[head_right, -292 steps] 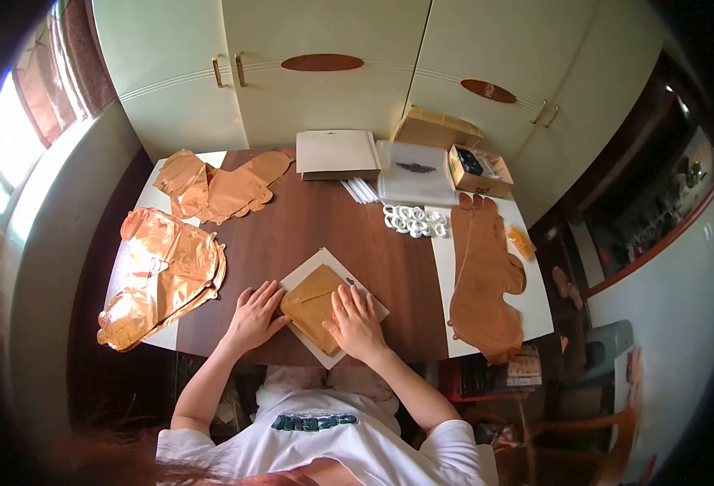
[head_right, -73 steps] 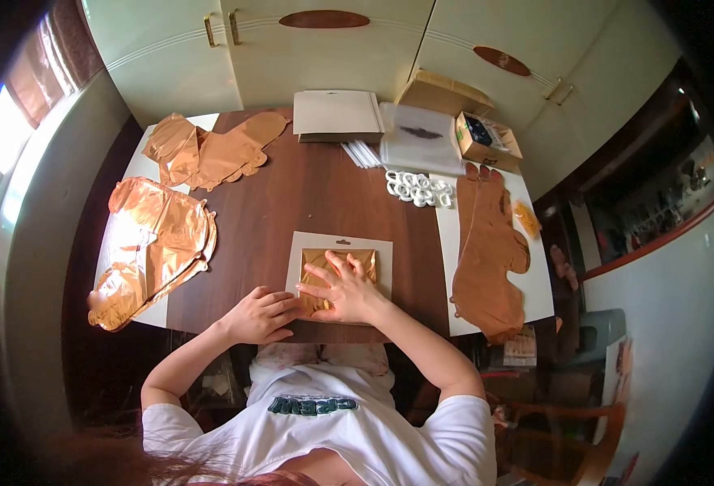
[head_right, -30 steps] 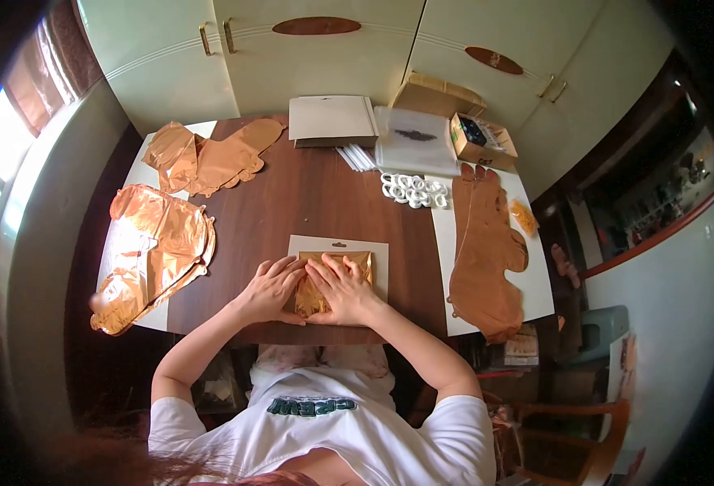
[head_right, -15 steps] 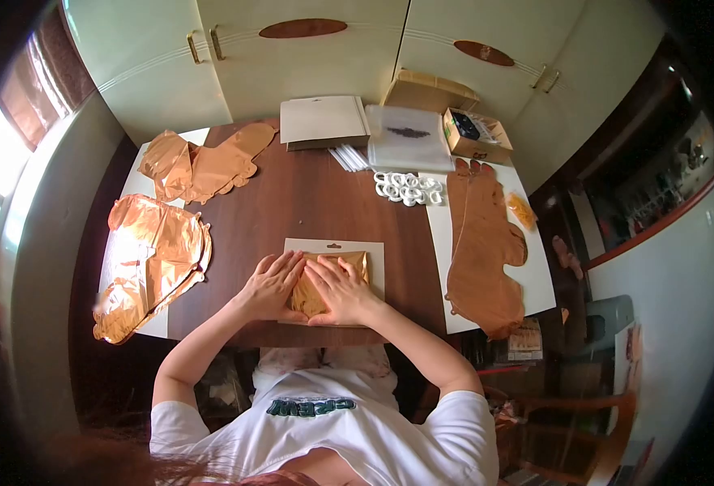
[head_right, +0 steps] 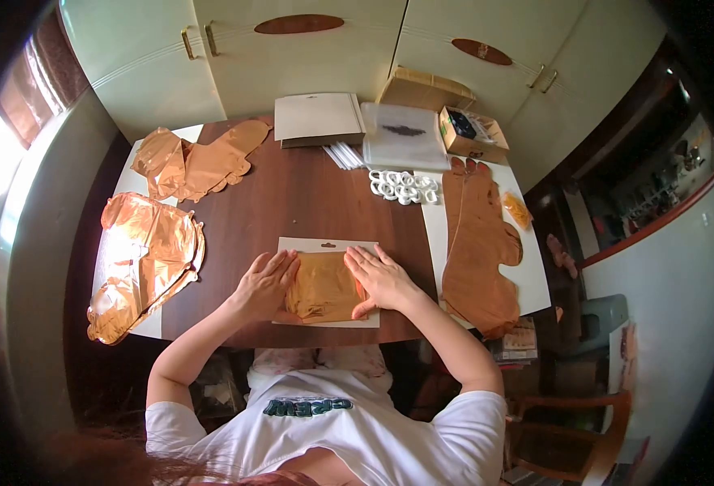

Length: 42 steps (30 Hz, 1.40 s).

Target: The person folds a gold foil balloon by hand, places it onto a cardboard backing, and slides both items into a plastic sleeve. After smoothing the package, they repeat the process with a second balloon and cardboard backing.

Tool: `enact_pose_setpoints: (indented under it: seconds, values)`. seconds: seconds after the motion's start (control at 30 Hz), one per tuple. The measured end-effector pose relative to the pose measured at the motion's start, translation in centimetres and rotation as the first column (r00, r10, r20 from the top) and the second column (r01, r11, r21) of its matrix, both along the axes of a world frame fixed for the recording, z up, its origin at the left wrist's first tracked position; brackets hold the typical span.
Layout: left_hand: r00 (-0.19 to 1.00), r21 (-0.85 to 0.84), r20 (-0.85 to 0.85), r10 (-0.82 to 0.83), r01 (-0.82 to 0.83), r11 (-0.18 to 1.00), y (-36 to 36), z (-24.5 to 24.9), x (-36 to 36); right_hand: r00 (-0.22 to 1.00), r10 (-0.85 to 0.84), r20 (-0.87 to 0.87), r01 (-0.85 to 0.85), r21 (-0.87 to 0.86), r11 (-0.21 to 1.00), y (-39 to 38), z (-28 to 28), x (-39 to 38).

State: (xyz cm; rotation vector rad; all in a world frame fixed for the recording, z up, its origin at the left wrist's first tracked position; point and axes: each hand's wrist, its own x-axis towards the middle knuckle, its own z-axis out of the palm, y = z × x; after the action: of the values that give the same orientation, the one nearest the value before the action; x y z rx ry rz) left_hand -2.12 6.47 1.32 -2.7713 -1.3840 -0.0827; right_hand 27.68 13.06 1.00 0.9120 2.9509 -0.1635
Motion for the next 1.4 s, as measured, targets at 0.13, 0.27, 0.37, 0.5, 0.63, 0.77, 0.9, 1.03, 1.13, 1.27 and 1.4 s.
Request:
enact_pose_setpoints:
  seconds: [0.13,0.27,0.37,0.5,0.63,0.77,0.9,1.03,1.13,1.27,1.4]
  values:
    - [1.000,-0.016,0.001,0.004,-0.004,1.000,0.0,0.2,0.0,0.997,-0.027,0.073,0.026,0.009,1.000,-0.1,1.0,0.0]
    - [1.000,-0.057,-0.013,0.014,-0.015,0.998,0.0,0.5,0.0,0.986,-0.045,0.158,0.043,0.019,0.999,0.0,1.7,-0.1]
    - [1.000,-0.115,-0.015,0.022,-0.023,0.993,0.1,0.7,0.0,0.980,-0.052,0.191,0.046,0.035,0.998,-0.1,2.2,-0.2]
    - [1.000,-0.141,0.003,0.029,-0.028,0.990,0.2,0.6,-0.2,0.979,-0.072,0.190,0.077,-0.017,0.997,-0.2,1.8,0.0]
    - [0.991,-0.212,0.120,0.051,-0.025,0.977,0.2,0.4,-0.7,0.984,-0.084,0.160,0.098,-0.087,0.991,-0.1,1.5,0.3]
    - [0.983,-0.258,0.174,0.065,-0.018,0.966,0.3,0.7,-0.7,0.994,-0.093,0.063,0.100,-0.124,0.987,-0.4,0.7,0.9]
    - [0.985,-0.272,0.170,0.035,0.013,0.962,0.5,0.8,-0.9,0.996,-0.088,0.004,0.088,-0.109,0.990,-0.9,0.5,1.1]
    - [0.991,-0.306,0.133,-0.001,0.042,0.951,0.8,1.2,-1.1,0.993,-0.112,-0.028,0.109,-0.099,0.989,-1.8,0.0,1.3]
    - [0.988,-0.295,0.152,-0.026,0.070,0.953,0.9,0.9,-1.4,0.990,-0.133,-0.048,0.129,-0.080,0.988,-2.1,-0.4,1.2]
    - [0.971,-0.192,0.235,0.047,-0.001,0.981,-1.0,0.4,-1.5,0.988,-0.130,-0.089,0.126,-0.047,0.991,-2.3,-0.3,1.1]
    - [0.929,-0.181,0.333,0.161,-0.104,0.978,-7.0,3.2,0.1,0.984,-0.138,-0.116,0.134,-0.041,0.990,-2.5,-0.8,1.1]
